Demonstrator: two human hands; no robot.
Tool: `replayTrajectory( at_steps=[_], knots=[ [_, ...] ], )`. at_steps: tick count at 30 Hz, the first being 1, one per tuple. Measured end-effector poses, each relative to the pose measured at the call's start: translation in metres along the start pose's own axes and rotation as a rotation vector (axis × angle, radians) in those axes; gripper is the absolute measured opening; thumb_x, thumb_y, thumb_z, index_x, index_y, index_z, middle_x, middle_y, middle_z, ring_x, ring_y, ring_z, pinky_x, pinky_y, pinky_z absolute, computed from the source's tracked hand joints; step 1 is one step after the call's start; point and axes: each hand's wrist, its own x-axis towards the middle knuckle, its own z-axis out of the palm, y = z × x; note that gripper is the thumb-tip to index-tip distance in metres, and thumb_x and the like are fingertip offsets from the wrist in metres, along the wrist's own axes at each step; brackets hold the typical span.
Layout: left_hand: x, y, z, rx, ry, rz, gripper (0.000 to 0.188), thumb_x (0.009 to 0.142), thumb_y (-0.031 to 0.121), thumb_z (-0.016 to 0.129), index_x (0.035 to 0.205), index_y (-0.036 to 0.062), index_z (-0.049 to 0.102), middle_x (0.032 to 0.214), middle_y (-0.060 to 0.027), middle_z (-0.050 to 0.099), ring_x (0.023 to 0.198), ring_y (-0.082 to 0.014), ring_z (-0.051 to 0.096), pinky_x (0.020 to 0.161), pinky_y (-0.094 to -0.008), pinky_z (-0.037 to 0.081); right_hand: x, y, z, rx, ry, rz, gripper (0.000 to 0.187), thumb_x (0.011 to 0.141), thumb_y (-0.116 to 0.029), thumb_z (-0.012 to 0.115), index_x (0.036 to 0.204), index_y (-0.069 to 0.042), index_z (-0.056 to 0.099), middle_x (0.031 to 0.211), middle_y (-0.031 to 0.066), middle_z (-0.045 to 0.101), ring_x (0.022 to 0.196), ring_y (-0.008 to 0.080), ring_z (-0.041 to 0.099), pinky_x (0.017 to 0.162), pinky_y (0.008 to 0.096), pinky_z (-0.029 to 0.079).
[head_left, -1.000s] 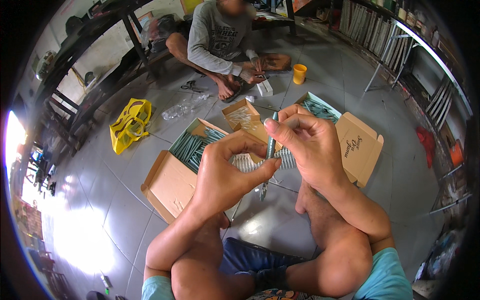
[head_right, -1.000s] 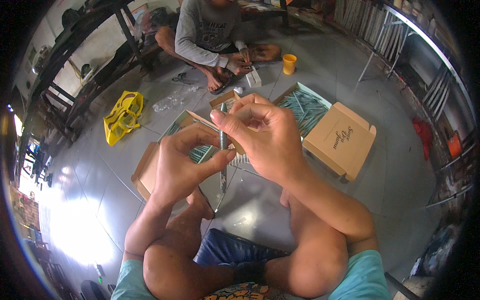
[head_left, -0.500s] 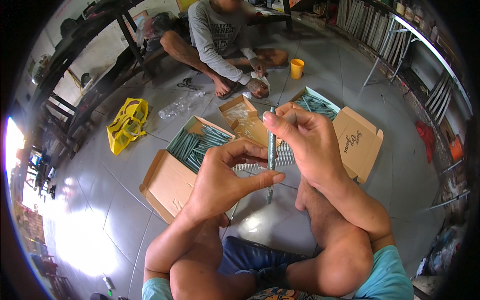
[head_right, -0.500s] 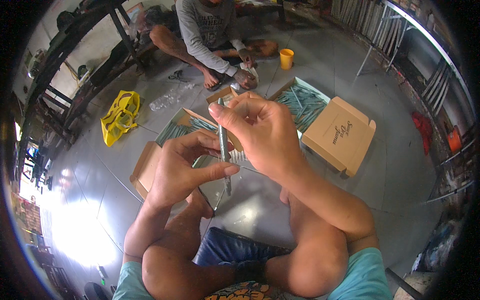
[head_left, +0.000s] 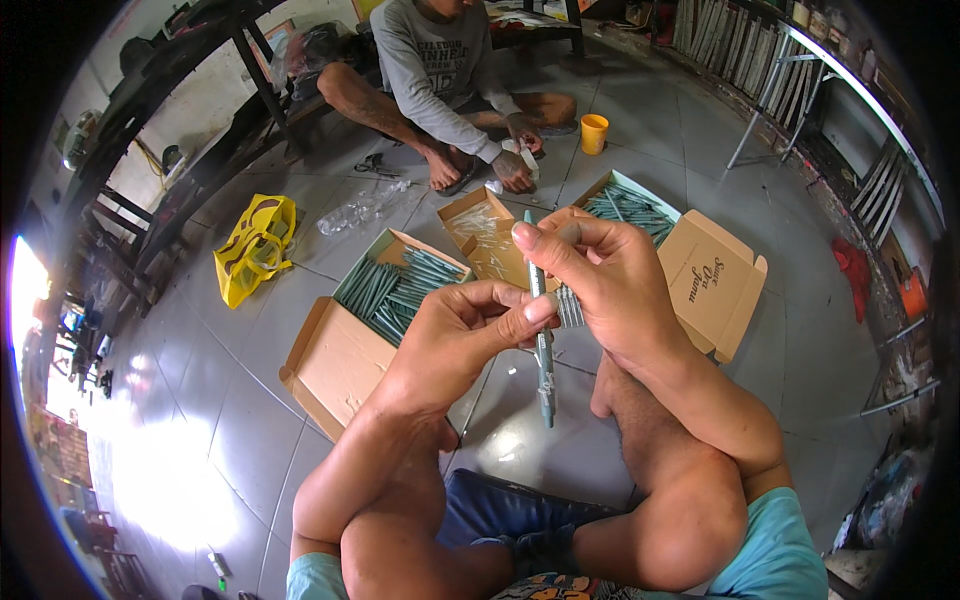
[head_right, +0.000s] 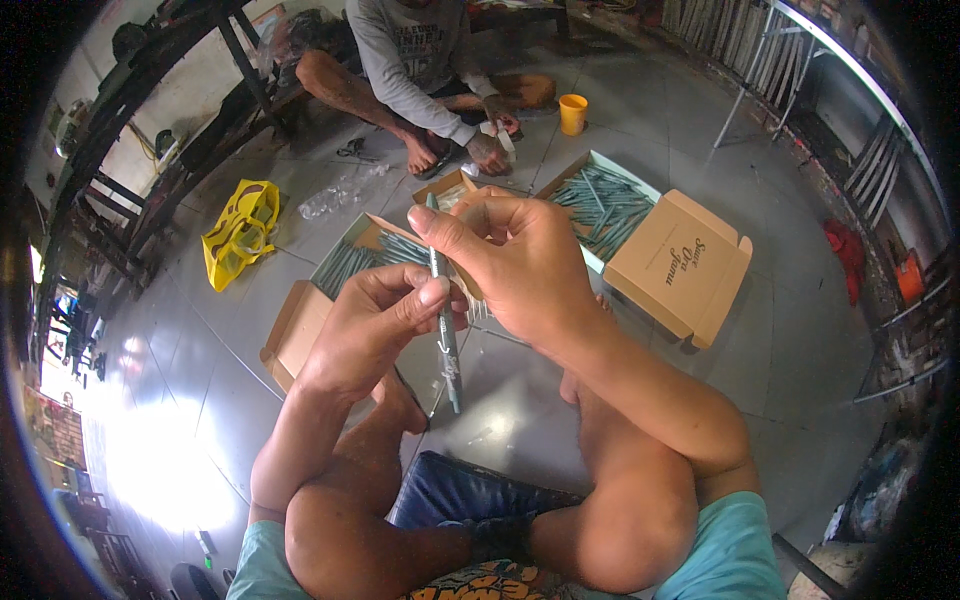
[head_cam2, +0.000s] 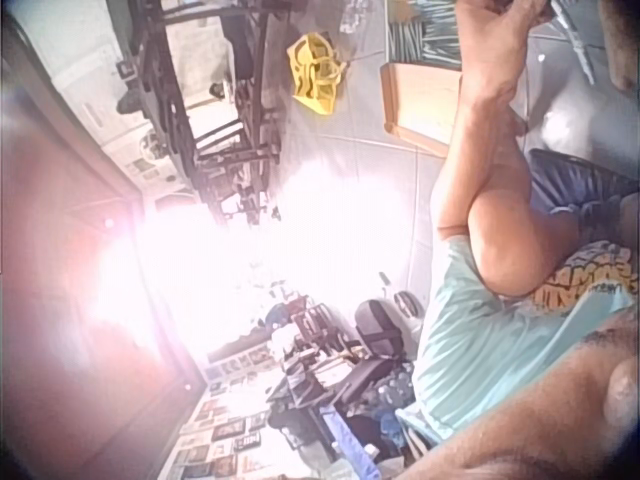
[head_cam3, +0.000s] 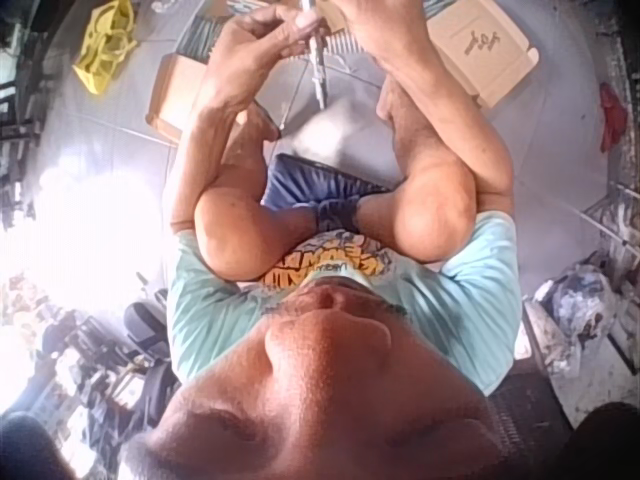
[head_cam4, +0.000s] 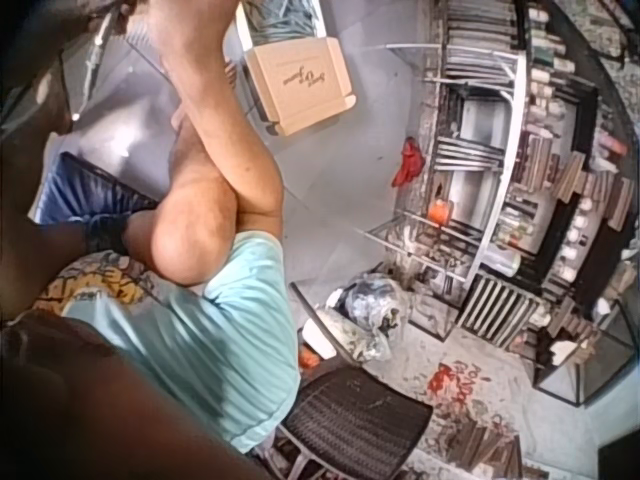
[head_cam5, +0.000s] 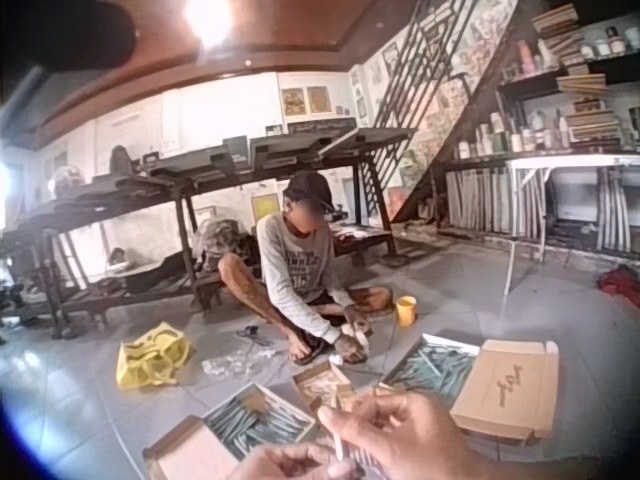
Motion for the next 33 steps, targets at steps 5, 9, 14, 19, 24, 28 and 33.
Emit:
replayTrajectory(
  at_steps=[5, 9, 14, 19, 24, 28, 33],
  knots=[
    [0.006, -0.015, -0.007, -0.072, 0.038, 0.033, 0.032, 0.093, 0.033, 0.07, 0.098, 0.0016, 0.065, 0.096, -0.008, 0.068, 0.093, -0.0149, 0.063, 0.083, -0.0285, 0.047, 0.001, 0.004, -0.003, -0.078, 0.007, -0.038, 0.035, 0.093, -0.032, 0.071, 0.081, 0.001, 0.071, 0.079, 0.0001, 0.064, 0.068, 0.0041, 0.052, 0.062, 0.0201, 0.042],
    [0.004, -0.013, -0.023, -0.199, 0.203, 0.136, 0.025, 0.097, 0.027, 0.064, 0.099, 0.0016, 0.063, 0.099, -0.007, 0.065, 0.091, -0.0145, 0.061, 0.085, -0.0304, 0.05, -0.005, -0.004, 0.002, -0.021, 0.034, 0.109, 0.035, 0.093, -0.033, 0.07, 0.093, 0.002, 0.073, 0.083, 0.0011, 0.068, 0.073, 0.0046, 0.056, 0.069, 0.0205, 0.045],
    [0.0, -0.011, -0.038, -0.345, 0.268, 0.328, 0.023, 0.099, 0.024, 0.06, 0.102, 0.0014, 0.063, 0.103, -0.0068, 0.064, 0.095, -0.0153, 0.06, 0.084, -0.0325, 0.051, -0.019, 0.002, -0.006, -0.211, -0.156, 0.156, 0.031, 0.091, -0.029, 0.073, 0.099, 0.002, 0.074, 0.08, 0.0007, 0.069, 0.075, 0.0046, 0.059, 0.07, 0.0218, 0.047],
    [-0.004, -0.008, -0.041, -0.328, 0.313, 0.399, 0.021, 0.1, 0.023, 0.06, 0.102, 0.003, 0.063, 0.105, -0.0073, 0.064, 0.096, -0.0155, 0.06, 0.084, -0.0336, 0.051, -0.021, -0.002, -0.003, -0.237, -0.215, 0.186, 0.025, 0.09, -0.024, 0.073, 0.102, -0.002, 0.075, 0.081, 0.0023, 0.071, 0.075, 0.0044, 0.059, 0.069, 0.0222, 0.048],
    [-0.003, -0.01, -0.041, -0.285, 0.328, 0.416, 0.017, 0.099, 0.02, 0.062, 0.098, 0.0037, 0.063, 0.106, -0.0079, 0.065, 0.097, -0.0165, 0.06, 0.084, -0.0348, 0.051, -0.018, 0.002, 0.002, -0.281, -0.223, 0.132, 0.025, 0.088, -0.022, 0.075, 0.103, -0.003, 0.075, 0.085, 0.0036, 0.073, 0.077, 0.0053, 0.06, 0.071, 0.023, 0.049],
    [-0.002, -0.007, -0.038, -0.25, 0.347, 0.425, 0.014, 0.096, 0.018, 0.065, 0.095, 0.0039, 0.063, 0.105, -0.0089, 0.066, 0.095, -0.0172, 0.061, 0.084, -0.0353, 0.052, -0.016, 0.0, 0.004, -0.323, -0.205, 0.159, 0.024, 0.086, -0.021, 0.077, 0.102, -0.002, 0.075, 0.087, 0.0051, 0.074, 0.079, 0.0069, 0.062, 0.073, 0.0236, 0.049],
    [-0.002, -0.007, -0.038, -0.186, 0.385, 0.42, 0.015, 0.094, 0.018, 0.068, 0.092, 0.0042, 0.063, 0.103, -0.0097, 0.067, 0.092, -0.0171, 0.062, 0.084, -0.0355, 0.051, -0.014, 0.004, 0.005, -0.317, -0.198, 0.104, 0.02, 0.086, -0.018, 0.077, 0.098, -0.001, 0.076, 0.085, 0.0055, 0.074, 0.079, 0.0073, 0.063, 0.072, 0.0242, 0.05]
  ],
)
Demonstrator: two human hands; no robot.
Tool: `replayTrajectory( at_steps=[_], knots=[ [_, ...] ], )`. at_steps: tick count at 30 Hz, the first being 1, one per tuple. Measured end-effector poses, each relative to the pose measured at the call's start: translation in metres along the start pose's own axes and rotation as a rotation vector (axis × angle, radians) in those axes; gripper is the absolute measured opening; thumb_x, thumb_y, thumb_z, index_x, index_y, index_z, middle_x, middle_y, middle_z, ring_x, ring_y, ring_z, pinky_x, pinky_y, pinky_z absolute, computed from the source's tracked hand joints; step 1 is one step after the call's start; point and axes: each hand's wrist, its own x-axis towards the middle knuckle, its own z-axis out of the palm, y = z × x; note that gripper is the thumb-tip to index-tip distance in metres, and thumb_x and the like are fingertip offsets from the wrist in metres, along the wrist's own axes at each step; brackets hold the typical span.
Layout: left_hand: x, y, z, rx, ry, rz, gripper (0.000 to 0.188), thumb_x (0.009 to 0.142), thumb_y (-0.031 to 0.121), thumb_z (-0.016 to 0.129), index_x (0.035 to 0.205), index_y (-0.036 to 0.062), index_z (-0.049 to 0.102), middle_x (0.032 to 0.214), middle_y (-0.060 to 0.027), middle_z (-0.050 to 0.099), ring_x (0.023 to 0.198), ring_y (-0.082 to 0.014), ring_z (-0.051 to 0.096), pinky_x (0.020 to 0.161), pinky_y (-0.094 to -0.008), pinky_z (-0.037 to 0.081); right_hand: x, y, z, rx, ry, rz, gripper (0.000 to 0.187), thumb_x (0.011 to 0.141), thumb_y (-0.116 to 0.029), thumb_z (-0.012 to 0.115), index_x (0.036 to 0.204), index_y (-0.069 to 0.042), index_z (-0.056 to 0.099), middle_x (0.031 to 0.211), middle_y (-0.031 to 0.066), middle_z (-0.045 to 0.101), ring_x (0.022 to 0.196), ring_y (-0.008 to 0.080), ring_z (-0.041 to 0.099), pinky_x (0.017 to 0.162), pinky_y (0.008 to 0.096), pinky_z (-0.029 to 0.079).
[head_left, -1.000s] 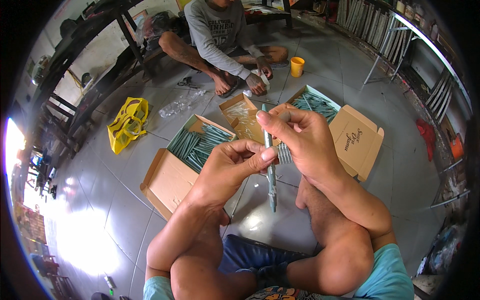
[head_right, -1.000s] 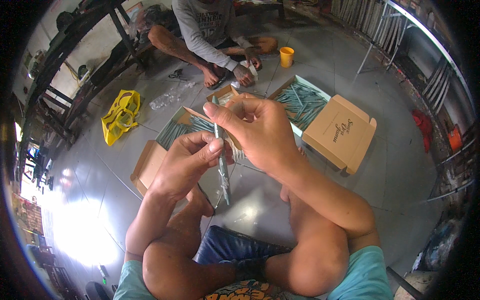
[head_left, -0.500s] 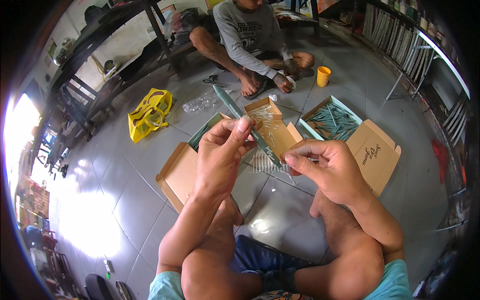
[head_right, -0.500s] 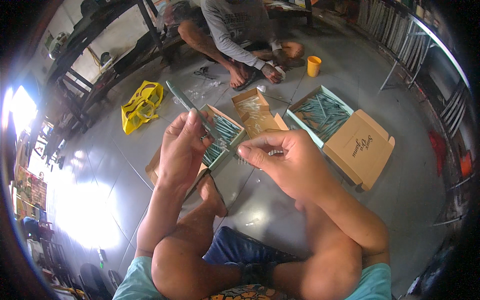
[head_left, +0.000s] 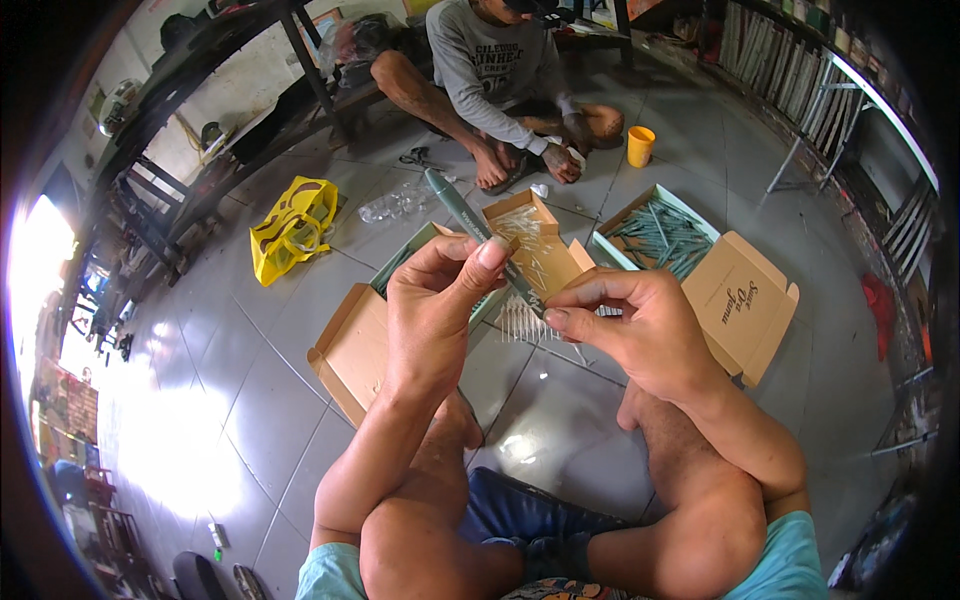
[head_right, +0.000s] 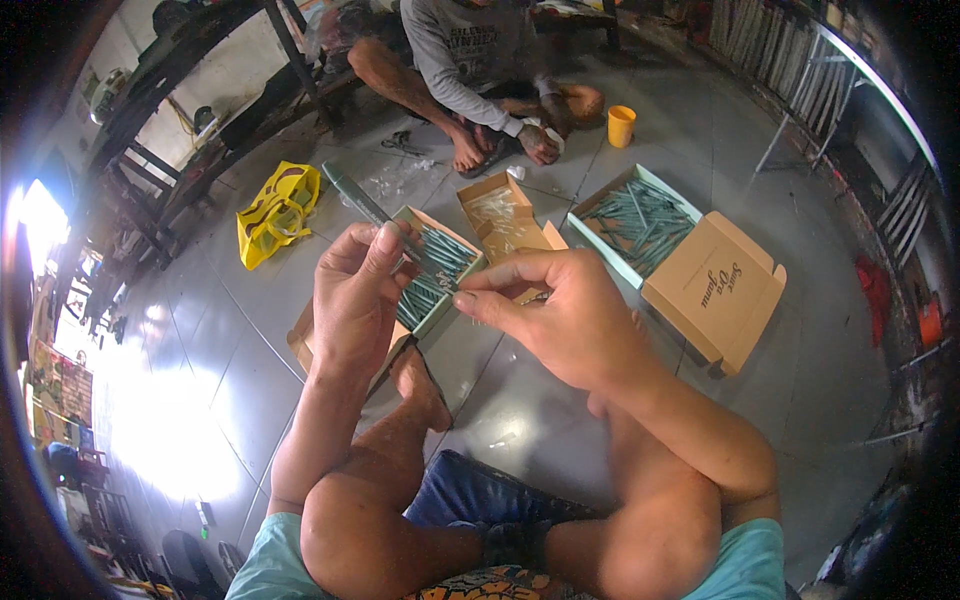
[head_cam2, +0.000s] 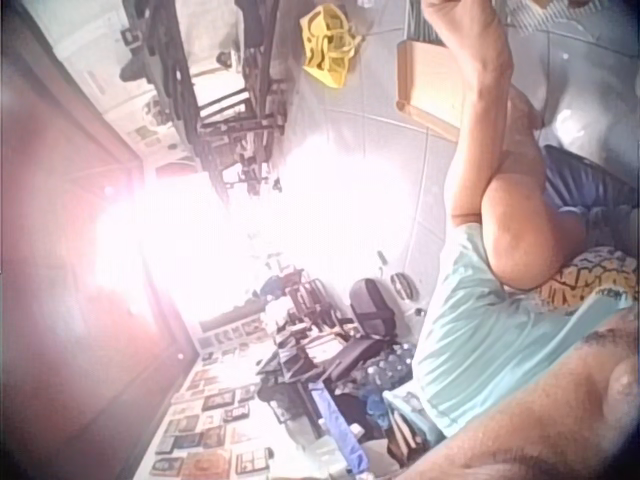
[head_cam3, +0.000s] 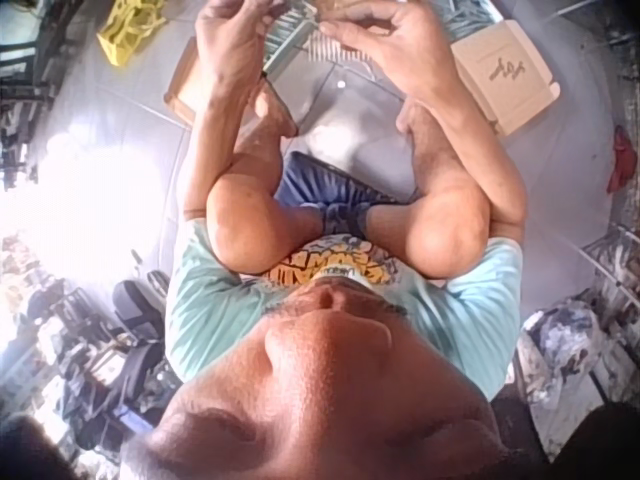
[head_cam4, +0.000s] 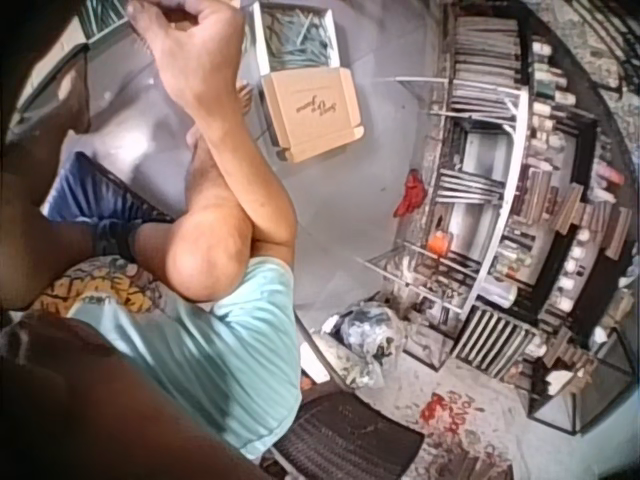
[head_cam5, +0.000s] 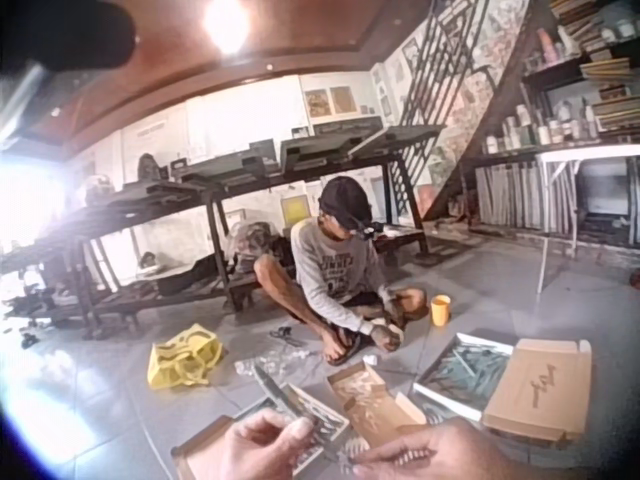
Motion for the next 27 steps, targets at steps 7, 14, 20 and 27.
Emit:
replayTrajectory(
  at_steps=[7, 14, 20, 27],
  knots=[
    [-0.0015, -0.0009, 0.0025, -0.003, -0.015, 0.002, 0.016, 0.093, 0.019, 0.069, 0.091, 0.0043, 0.063, 0.102, -0.0095, 0.067, 0.092, -0.0162, 0.062, 0.083, -0.0349, 0.051, 0.0012, 0.0037, 0.0017, 0.046, -0.012, 0.025, 0.017, 0.088, -0.015, 0.074, 0.095, 0.001, 0.074, 0.081, 0.0039, 0.072, 0.075, 0.0062, 0.062, 0.068, 0.0227, 0.049],
    [-0.002, -0.0004, 0.0029, 0.007, -0.012, 0.001, 0.017, 0.094, 0.021, 0.069, 0.091, 0.005, 0.062, 0.101, -0.0083, 0.066, 0.088, -0.0136, 0.06, 0.081, -0.0307, 0.049, 0.0002, 0.0025, 0.0017, 0.081, -0.028, 0.061, 0.017, 0.091, -0.016, 0.071, 0.096, 0.001, 0.072, 0.077, 0.0015, 0.068, 0.071, 0.005, 0.058, 0.065, 0.0219, 0.047],
    [-0.0025, 0.0001, 0.005, -0.005, -0.012, -0.005, 0.017, 0.094, 0.02, 0.069, 0.091, 0.0051, 0.062, 0.098, -0.0066, 0.066, 0.086, -0.0121, 0.059, 0.08, -0.0293, 0.049, -0.0004, 0.0035, 0.0015, 0.095, -0.042, 0.06, 0.018, 0.092, -0.016, 0.07, 0.096, 0.001, 0.072, 0.078, 0.0017, 0.068, 0.072, 0.005, 0.058, 0.065, 0.0215, 0.047],
    [-0.0009, -0.0012, 0.003, 0.007, -0.002, -0.011, 0.016, 0.095, 0.019, 0.067, 0.092, 0.004, 0.063, 0.097, -0.0062, 0.066, 0.082, -0.011, 0.059, 0.077, -0.0279, 0.05, 0.0008, 0.006, 0.0022, 0.099, -0.032, 0.046, 0.018, 0.091, -0.016, 0.071, 0.095, 0.001, 0.072, 0.08, 0.0027, 0.07, 0.073, 0.0054, 0.06, 0.067, 0.0218, 0.048]
  ],
)
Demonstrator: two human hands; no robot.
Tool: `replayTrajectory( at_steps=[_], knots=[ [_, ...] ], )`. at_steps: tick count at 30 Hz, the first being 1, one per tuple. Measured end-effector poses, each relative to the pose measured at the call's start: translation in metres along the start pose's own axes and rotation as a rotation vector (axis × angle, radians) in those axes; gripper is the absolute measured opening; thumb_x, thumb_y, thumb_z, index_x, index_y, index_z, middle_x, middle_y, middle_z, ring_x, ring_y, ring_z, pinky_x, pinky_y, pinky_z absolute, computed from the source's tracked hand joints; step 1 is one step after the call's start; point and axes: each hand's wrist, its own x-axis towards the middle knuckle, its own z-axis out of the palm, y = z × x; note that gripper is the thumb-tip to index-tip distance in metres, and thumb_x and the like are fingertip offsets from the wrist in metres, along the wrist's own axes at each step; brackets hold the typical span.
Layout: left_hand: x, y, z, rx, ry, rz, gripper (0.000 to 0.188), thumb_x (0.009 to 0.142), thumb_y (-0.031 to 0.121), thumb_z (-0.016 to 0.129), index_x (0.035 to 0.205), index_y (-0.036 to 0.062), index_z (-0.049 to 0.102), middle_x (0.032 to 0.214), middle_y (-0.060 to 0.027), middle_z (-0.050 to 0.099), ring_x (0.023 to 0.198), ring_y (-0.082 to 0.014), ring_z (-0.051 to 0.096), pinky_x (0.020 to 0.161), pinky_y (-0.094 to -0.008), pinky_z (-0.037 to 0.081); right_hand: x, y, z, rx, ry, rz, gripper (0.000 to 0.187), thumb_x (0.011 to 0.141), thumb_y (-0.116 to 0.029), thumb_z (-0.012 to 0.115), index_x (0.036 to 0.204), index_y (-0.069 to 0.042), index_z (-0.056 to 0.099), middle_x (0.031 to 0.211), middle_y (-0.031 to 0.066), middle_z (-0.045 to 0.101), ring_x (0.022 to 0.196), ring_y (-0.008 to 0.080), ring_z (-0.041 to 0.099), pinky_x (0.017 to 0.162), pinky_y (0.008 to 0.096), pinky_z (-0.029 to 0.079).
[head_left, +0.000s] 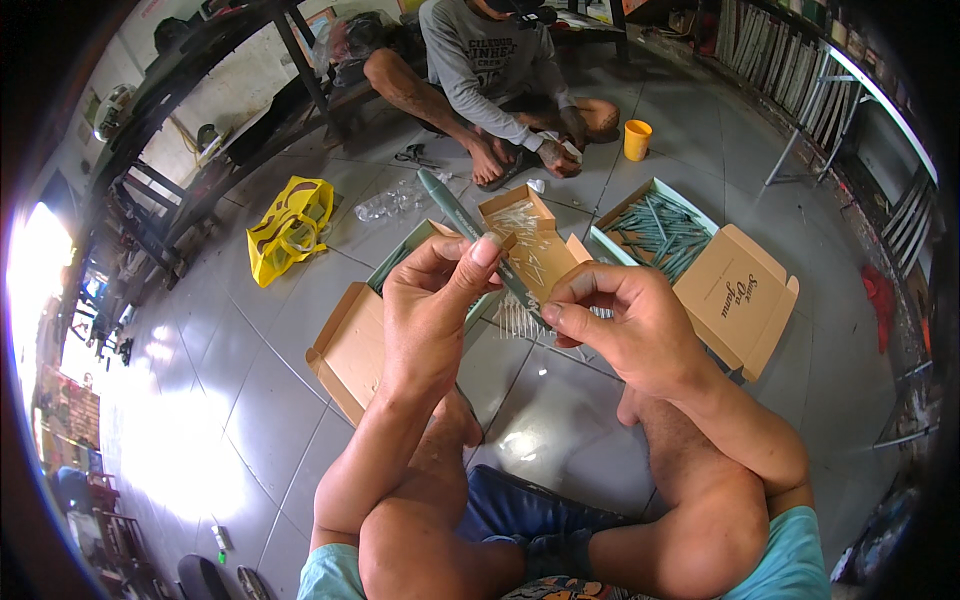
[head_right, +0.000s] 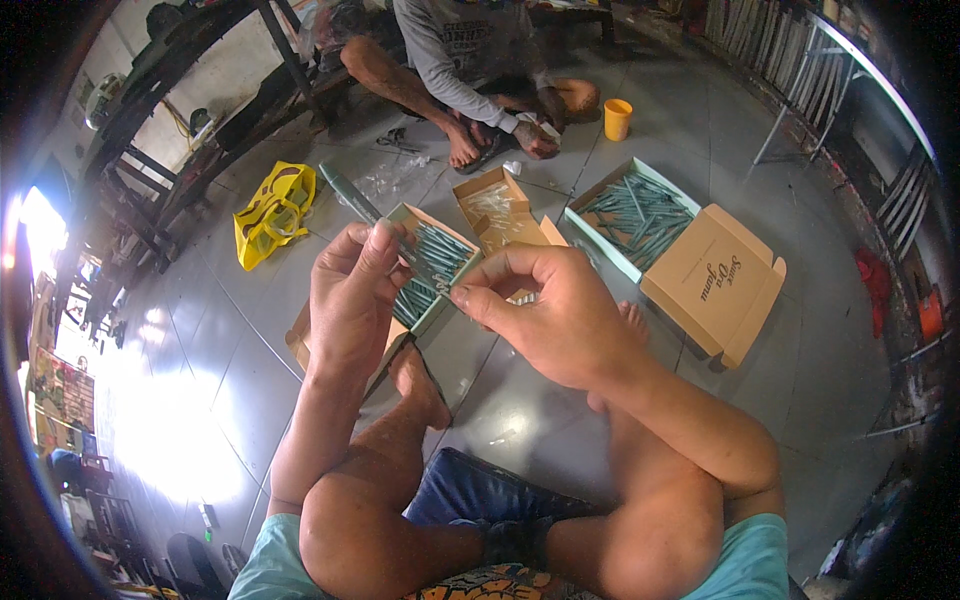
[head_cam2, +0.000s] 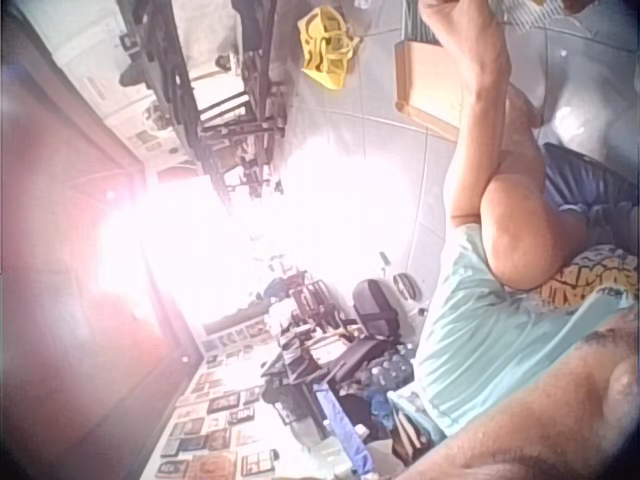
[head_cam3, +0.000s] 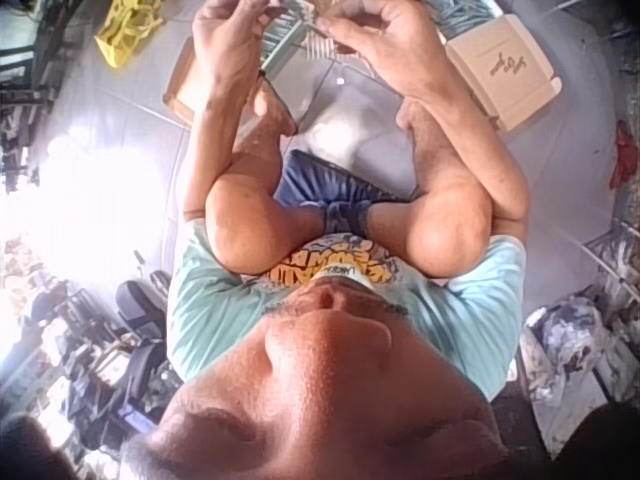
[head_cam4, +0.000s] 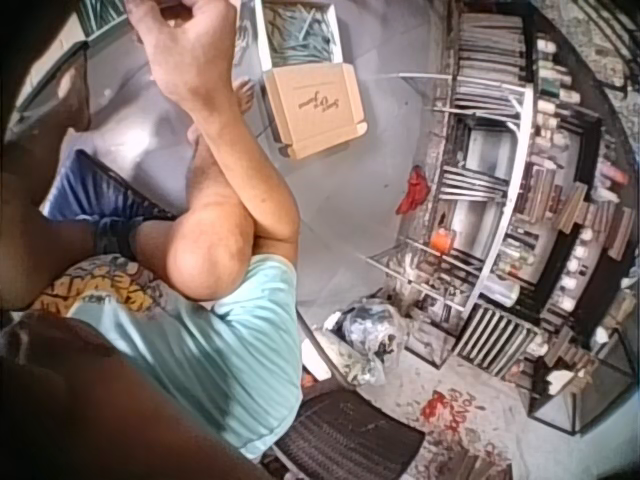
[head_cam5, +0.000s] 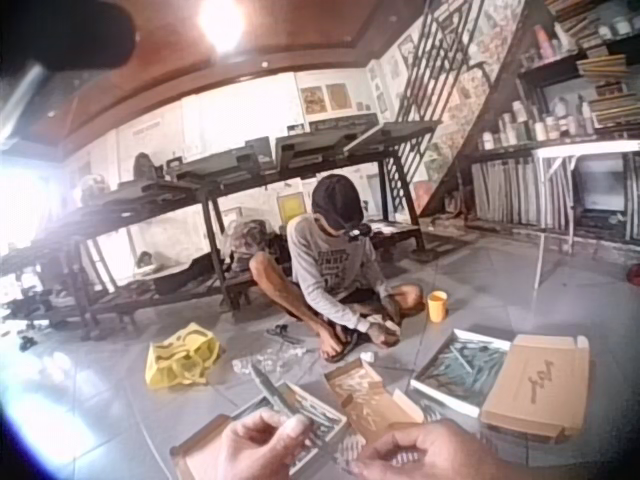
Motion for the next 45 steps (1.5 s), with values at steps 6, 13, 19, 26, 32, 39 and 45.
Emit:
replayTrajectory(
  at_steps=[6, 13, 19, 26, 32, 39, 45],
  knots=[
    [0.0, 0.0, -0.001, -0.027, -0.022, -0.012, 0.016, 0.096, 0.019, 0.066, 0.093, 0.004, 0.063, 0.096, -0.0062, 0.066, 0.08, -0.011, 0.058, 0.077, -0.028, 0.05, 0.0, 0.003, 0.001, -0.042, 0.007, -0.089, 0.026, 0.088, -0.024, 0.075, 0.095, 0.001, 0.071, 0.084, 0.0041, 0.07, 0.08, 0.0079, 0.061, 0.07, 0.0235, 0.049],
    [-0.002, 0.004, 0.0, 0.022, -0.012, 0.012, 0.017, 0.093, 0.019, 0.07, 0.091, 0.0031, 0.064, 0.092, -0.0056, 0.067, 0.079, -0.0107, 0.059, 0.077, -0.0266, 0.05, 0.002, 0.006, 0.004, -0.064, 0.122, 0.02, 0.042, 0.088, -0.037, 0.075, 0.095, 0.003, 0.068, 0.081, 0.0034, 0.066, 0.078, 0.0076, 0.058, 0.069, 0.0228, 0.048],
    [-0.005, 0.005, 0.008, -0.021, -0.07, -0.025, 0.019, 0.088, 0.017, 0.077, 0.09, 0.0006, 0.067, 0.086, -0.0039, 0.069, 0.08, -0.0093, 0.063, 0.075, -0.0251, 0.05, 0.011, 0.0, -0.001, 0.004, -0.058, -0.139, 0.028, 0.091, -0.028, 0.074, 0.091, 0.0, 0.074, 0.075, -0.0011, 0.065, 0.07, 0.002, 0.054, 0.062, 0.02, 0.044],
    [-0.007, 0.005, 0.012, 0.015, -0.043, -0.114, 0.022, 0.088, 0.022, 0.077, 0.088, 0.002, 0.068, 0.085, -0.0031, 0.069, 0.076, -0.0086, 0.061, 0.072, -0.0243, 0.048, 0.008, 0.0, -0.003, 0.001, -0.118, -0.113, 0.016, 0.087, -0.016, 0.077, 0.092, -0.001, 0.074, 0.077, -0.0019, 0.066, 0.065, -0.0006, 0.053, 0.055, 0.0165, 0.041],
    [-0.008, -0.002, 0.011, -0.046, -0.021, -0.198, 0.026, 0.088, 0.027, 0.077, 0.087, 0.0027, 0.068, 0.082, -0.0034, 0.067, 0.073, -0.0095, 0.059, 0.07, -0.0246, 0.047, 0.004, 0.0, -0.006, 0.052, -0.201, -0.022, 0.019, 0.083, -0.004, 0.076, 0.099, 0.003, 0.069, 0.089, 0.0031, 0.069, 0.079, 0.0058, 0.063, 0.069, 0.02, 0.053],
    [-0.008, -0.001, 0.014, -0.091, -0.026, -0.235, 0.026, 0.088, 0.026, 0.077, 0.086, 0.0025, 0.067, 0.081, -0.0037, 0.067, 0.073, -0.0102, 0.058, 0.069, -0.0247, 0.047, 0.001, -0.007, -0.007, -0.01, -0.207, 0.004, 0.023, 0.077, 0.003, 0.077, 0.098, 0.005, 0.067, 0.098, 0.0069, 0.068, 0.086, 0.0114, 0.067, 0.081, 0.0246, 0.057],
    [-0.006, -0.004, 0.013, -0.069, -0.016, -0.219, 0.025, 0.088, 0.026, 0.077, 0.086, 0.0031, 0.067, 0.083, -0.0029, 0.067, 0.073, -0.0104, 0.059, 0.067, -0.0249, 0.048, -0.003, -0.005, -0.009, 0.003, -0.184, -0.027, 0.019, 0.087, -0.017, 0.076, 0.097, -0.001, 0.072, 0.085, 0.0024, 0.069, 0.08, 0.0061, 0.061, 0.073, 0.0232, 0.053]
  ],
)
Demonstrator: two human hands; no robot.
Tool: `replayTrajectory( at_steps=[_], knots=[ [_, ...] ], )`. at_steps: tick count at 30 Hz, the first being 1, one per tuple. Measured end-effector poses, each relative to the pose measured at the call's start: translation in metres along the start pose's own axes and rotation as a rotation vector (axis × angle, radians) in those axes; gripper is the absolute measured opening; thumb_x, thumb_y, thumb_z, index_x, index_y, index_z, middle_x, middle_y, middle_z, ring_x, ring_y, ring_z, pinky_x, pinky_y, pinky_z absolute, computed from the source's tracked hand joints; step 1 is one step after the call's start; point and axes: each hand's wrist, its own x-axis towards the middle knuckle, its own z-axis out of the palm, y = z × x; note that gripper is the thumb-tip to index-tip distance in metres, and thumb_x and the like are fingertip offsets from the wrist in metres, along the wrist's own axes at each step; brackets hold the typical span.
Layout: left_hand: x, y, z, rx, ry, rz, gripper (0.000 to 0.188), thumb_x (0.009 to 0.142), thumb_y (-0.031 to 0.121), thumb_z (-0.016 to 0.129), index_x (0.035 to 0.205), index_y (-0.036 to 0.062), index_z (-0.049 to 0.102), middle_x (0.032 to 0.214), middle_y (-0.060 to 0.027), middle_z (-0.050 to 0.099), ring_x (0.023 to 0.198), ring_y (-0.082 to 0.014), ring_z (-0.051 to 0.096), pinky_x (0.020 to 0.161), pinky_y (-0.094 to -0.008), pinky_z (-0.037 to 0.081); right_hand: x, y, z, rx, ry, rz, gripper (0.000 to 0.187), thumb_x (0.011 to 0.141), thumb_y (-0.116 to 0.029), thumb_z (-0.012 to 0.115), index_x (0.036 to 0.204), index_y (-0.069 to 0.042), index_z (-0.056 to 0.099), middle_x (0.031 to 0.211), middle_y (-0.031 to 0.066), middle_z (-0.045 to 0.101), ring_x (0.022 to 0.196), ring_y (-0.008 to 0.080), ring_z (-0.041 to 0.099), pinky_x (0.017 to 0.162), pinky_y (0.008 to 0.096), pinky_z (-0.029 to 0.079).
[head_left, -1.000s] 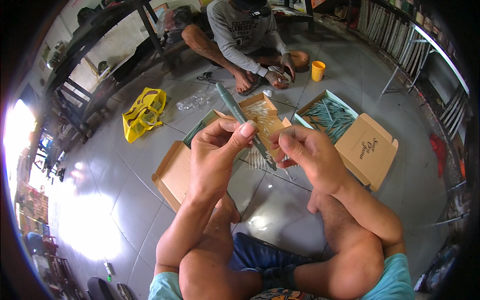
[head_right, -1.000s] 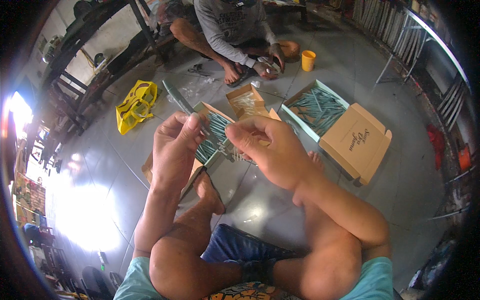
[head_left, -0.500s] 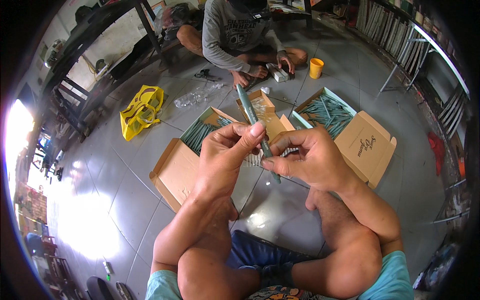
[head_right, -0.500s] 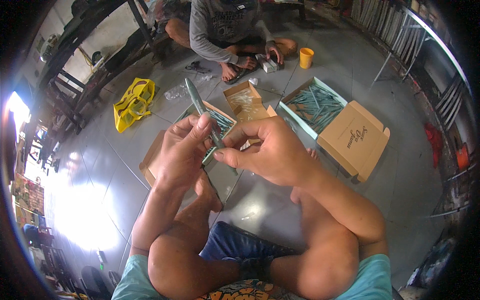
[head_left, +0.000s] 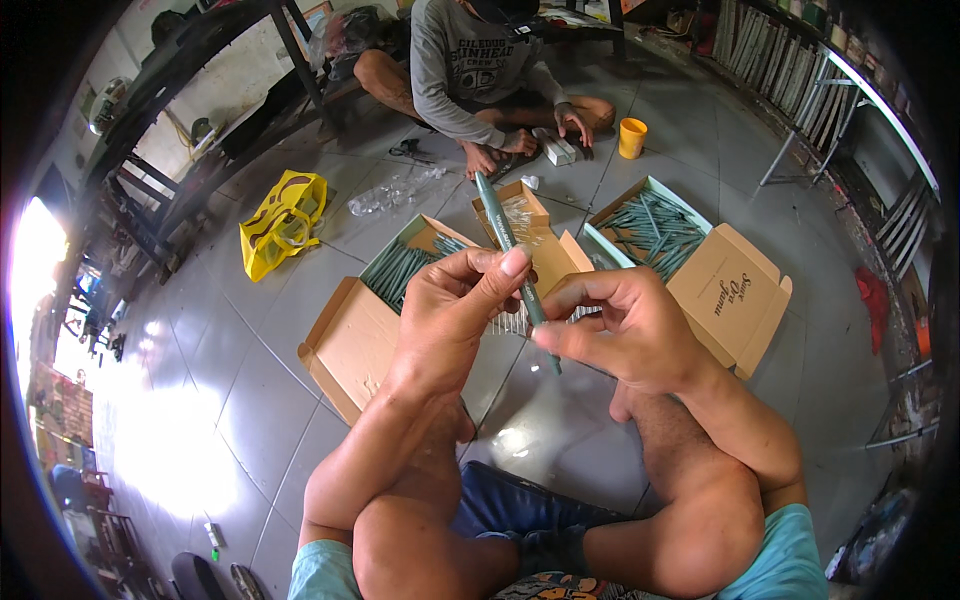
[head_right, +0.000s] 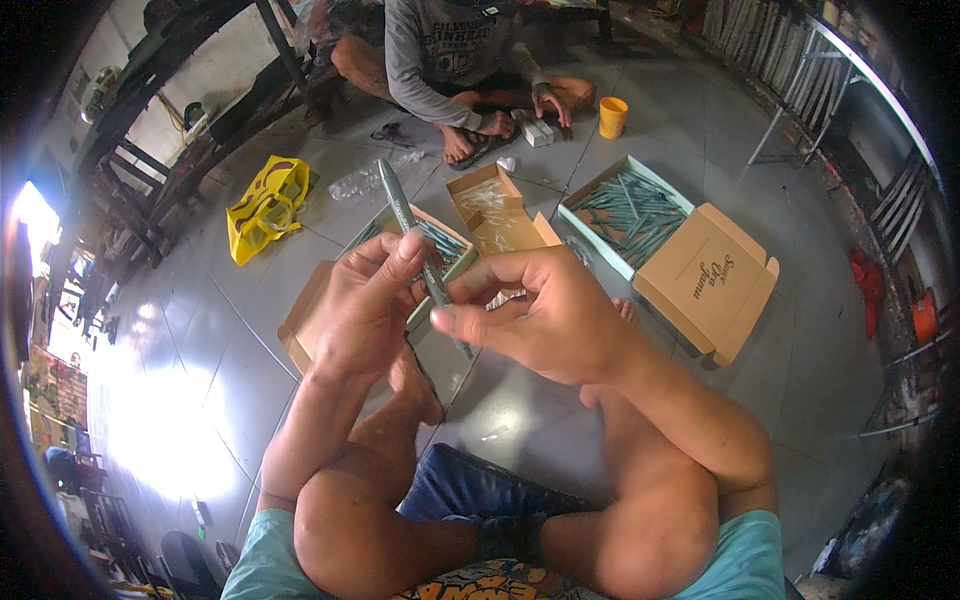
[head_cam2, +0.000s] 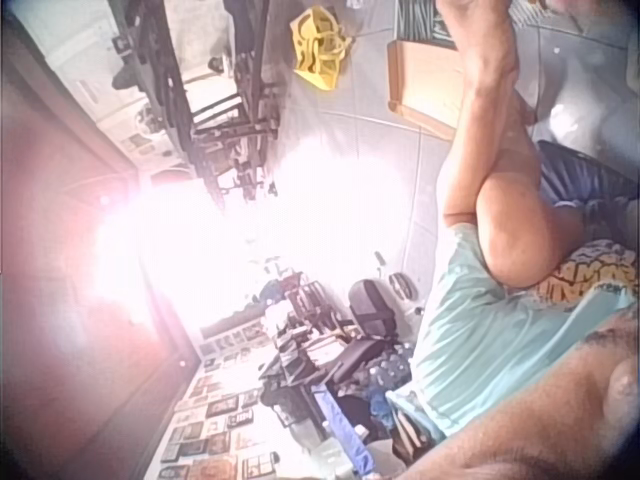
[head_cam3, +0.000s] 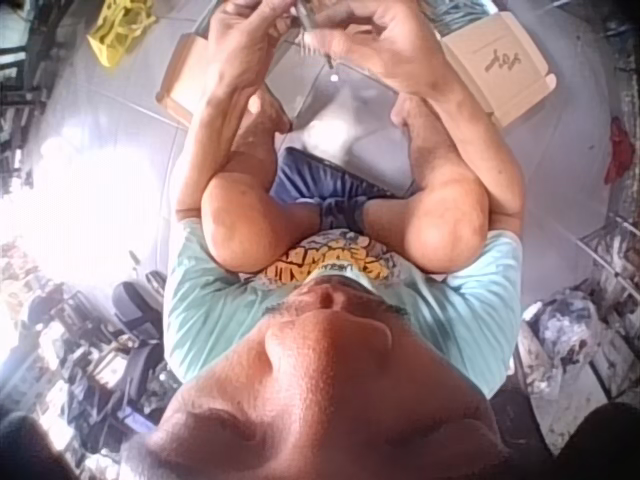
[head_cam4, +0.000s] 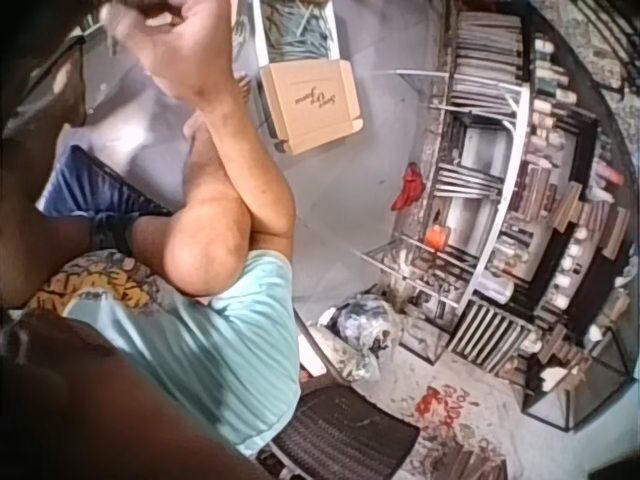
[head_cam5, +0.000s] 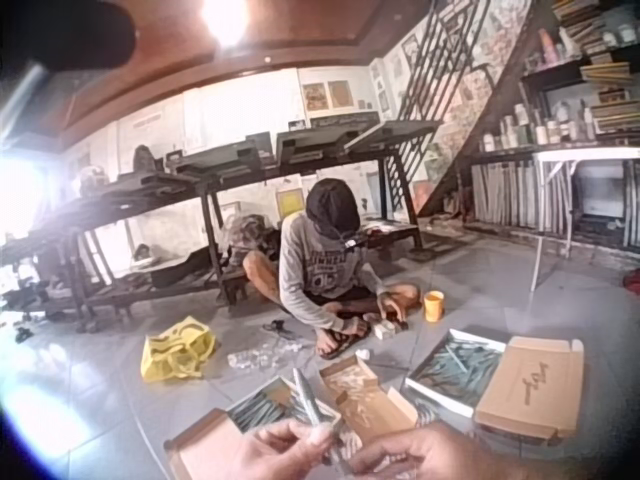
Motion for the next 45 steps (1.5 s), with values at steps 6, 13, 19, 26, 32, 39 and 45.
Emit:
replayTrajectory(
  at_steps=[6, 13, 19, 26, 32, 39, 45],
  knots=[
    [-0.001, -0.003, -0.002, -0.053, -0.106, -0.036, 0.022, 0.091, 0.025, 0.073, 0.088, 0.0046, 0.066, 0.083, -0.0021, 0.066, 0.074, -0.0101, 0.059, 0.066, -0.0255, 0.048, 0.004, 0.002, 0.003, 0.075, 0.008, -0.025, 0.021, 0.09, -0.022, 0.074, 0.09, -0.001, 0.073, 0.08, 0.0009, 0.069, 0.076, 0.0044, 0.06, 0.07, 0.0216, 0.05],
    [-0.005, -0.003, 0.003, -0.173, -0.158, -0.102, 0.023, 0.095, 0.028, 0.068, 0.09, 0.0053, 0.066, 0.083, -0.0016, 0.066, 0.072, -0.0105, 0.059, 0.065, -0.0266, 0.047, 0.001, 0.011, -0.004, 0.172, -0.113, -0.054, 0.019, 0.086, -0.01, 0.076, 0.101, 0.0, 0.07, 0.095, 0.0038, 0.07, 0.093, 0.0085, 0.063, 0.081, 0.0238, 0.052],
    [-0.004, -0.005, 0.005, -0.204, -0.137, -0.132, 0.024, 0.095, 0.03, 0.068, 0.089, 0.0061, 0.066, 0.085, -0.0019, 0.065, 0.074, -0.0105, 0.058, 0.064, -0.0269, 0.046, -0.002, 0.005, -0.002, 0.277, -0.086, 0.091, 0.028, 0.078, 0.002, 0.079, 0.103, 0.005, 0.065, 0.103, 0.0086, 0.067, 0.096, 0.0138, 0.065, 0.087, 0.028, 0.055],
    [-0.002, -0.003, 0.004, -0.189, -0.108, -0.102, 0.025, 0.092, 0.031, 0.071, 0.087, 0.007, 0.065, 0.083, -0.0009, 0.065, 0.074, -0.0096, 0.057, 0.065, -0.0262, 0.046, -0.002, 0.009, -0.002, 0.208, -0.133, 0.028, 0.03, 0.082, -0.005, 0.078, 0.108, 0.002, 0.065, 0.102, 0.0058, 0.064, 0.091, 0.0094, 0.062, 0.087, 0.0248, 0.054],
    [-0.001, -0.003, -0.005, -0.076, -0.157, -0.078, 0.022, 0.096, 0.027, 0.067, 0.085, 0.0077, 0.062, 0.085, -0.0017, 0.065, 0.079, -0.0113, 0.06, 0.076, -0.0299, 0.049, 0.003, 0.004, 0.0, 0.183, -0.097, 0.025, 0.021, 0.081, -0.005, 0.078, 0.099, 0.001, 0.068, 0.091, 0.0023, 0.066, 0.087, 0.0068, 0.061, 0.08, 0.0225, 0.053],
    [-0.001, -0.009, -0.001, -0.121, -0.057, -0.045, 0.027, 0.09, 0.032, 0.074, 0.084, 0.0069, 0.065, 0.083, -0.0004, 0.064, 0.074, -0.008, 0.057, 0.068, -0.0251, 0.046, 0.004, 0.01, 0.008, 0.168, -0.051, 0.009, 0.024, 0.081, -0.006, 0.079, 0.101, 0.0, 0.066, 0.089, 0.0013, 0.066, 0.082, 0.0056, 0.06, 0.078, 0.0221, 0.054],
    [0.003, -0.011, -0.007, -0.111, -0.025, -0.114, 0.024, 0.094, 0.032, 0.068, 0.09, 0.0086, 0.065, 0.089, -0.0002, 0.067, 0.083, -0.0093, 0.061, 0.082, -0.0286, 0.047, 0.004, 0.011, 0.01, 0.177, -0.035, 0.041, 0.029, 0.083, -0.007, 0.079, 0.106, 0.0, 0.064, 0.089, 0.0013, 0.068, 0.081, 0.0044, 0.061, 0.076, 0.0199, 0.052]
  ],
)
